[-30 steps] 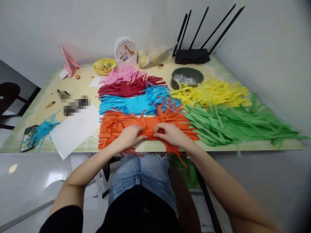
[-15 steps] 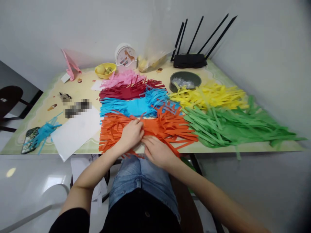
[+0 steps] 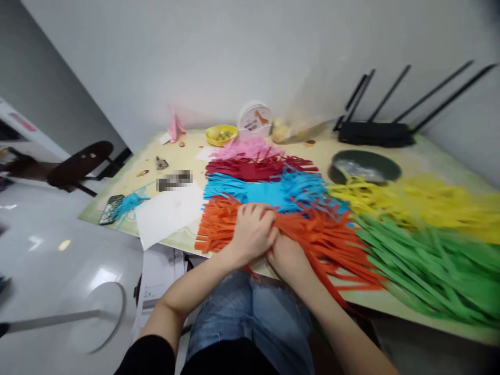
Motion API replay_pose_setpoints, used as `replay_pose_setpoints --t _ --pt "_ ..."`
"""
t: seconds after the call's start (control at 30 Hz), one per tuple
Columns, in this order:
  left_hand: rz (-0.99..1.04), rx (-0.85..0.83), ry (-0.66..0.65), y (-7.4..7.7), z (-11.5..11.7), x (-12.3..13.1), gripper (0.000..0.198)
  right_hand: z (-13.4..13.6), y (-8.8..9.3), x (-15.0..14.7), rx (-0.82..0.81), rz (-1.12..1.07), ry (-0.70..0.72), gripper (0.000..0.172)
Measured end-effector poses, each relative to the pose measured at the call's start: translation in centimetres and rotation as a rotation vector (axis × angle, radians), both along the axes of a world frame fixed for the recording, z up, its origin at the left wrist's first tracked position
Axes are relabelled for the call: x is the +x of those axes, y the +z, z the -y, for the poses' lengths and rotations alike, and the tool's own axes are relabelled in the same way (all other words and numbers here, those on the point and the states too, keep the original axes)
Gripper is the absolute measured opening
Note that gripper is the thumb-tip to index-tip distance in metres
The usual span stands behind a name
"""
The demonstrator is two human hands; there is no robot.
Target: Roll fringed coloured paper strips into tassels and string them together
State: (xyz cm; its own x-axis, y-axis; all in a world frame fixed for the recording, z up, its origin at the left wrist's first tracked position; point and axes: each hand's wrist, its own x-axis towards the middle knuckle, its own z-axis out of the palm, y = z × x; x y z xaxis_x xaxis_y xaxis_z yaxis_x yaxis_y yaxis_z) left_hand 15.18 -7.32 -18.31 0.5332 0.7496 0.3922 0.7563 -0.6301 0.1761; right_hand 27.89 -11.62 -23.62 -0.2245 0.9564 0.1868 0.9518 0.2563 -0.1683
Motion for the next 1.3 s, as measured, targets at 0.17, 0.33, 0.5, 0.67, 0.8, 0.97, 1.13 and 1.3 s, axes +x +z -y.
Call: replay_pose_setpoints --t 0.17,0.33,0.5,0.67,0.8,0.97,1.13,1.3 --pt "0.077 0.036 0.073 3.4 -1.8 1.3 0.013 -0.1 -1.8 0.0 0.072 0.056 0.002 0.026" --pt "0.411 -0.095 0.059 9.5 -7.5 0.0 0.009 0.8 -1.3 -0.3 0.054 0.029 0.016 0.020" --pt "0.644 -0.006 0.262 18.6 -14.3 -4.8 0.023 0.4 -0.4 -0.8 -0.041 -0.059 -0.007 0.021" --pt "0.722 0.521 0.362 23.8 -13.8 -9.0 0.026 1.1 1.3 -0.2 -0.042 -0.096 -0.005 0.025" --pt "0.246 0.244 0.178 20.6 -9.3 -8.1 0.006 3.5 7.5 1.1 0.078 -0.199 0.119 0.017" --pt "-0.174 -0.022 0.043 16.9 -5.3 -5.3 0.009 0.4 15.8 1.1 0.677 -0.418 0.198 0.041" --pt "-0.351 -0.127 -0.222 17.0 -3.5 -5.9 0.012 -6.5 17.0 1.7 0.302 -0.355 0.430 0.053" --pt "-0.085 -0.210 -0.273 17.1 -3.9 -7.8 0.006 -6.8 18.3 3.6 0.019 -0.395 0.403 0.007"
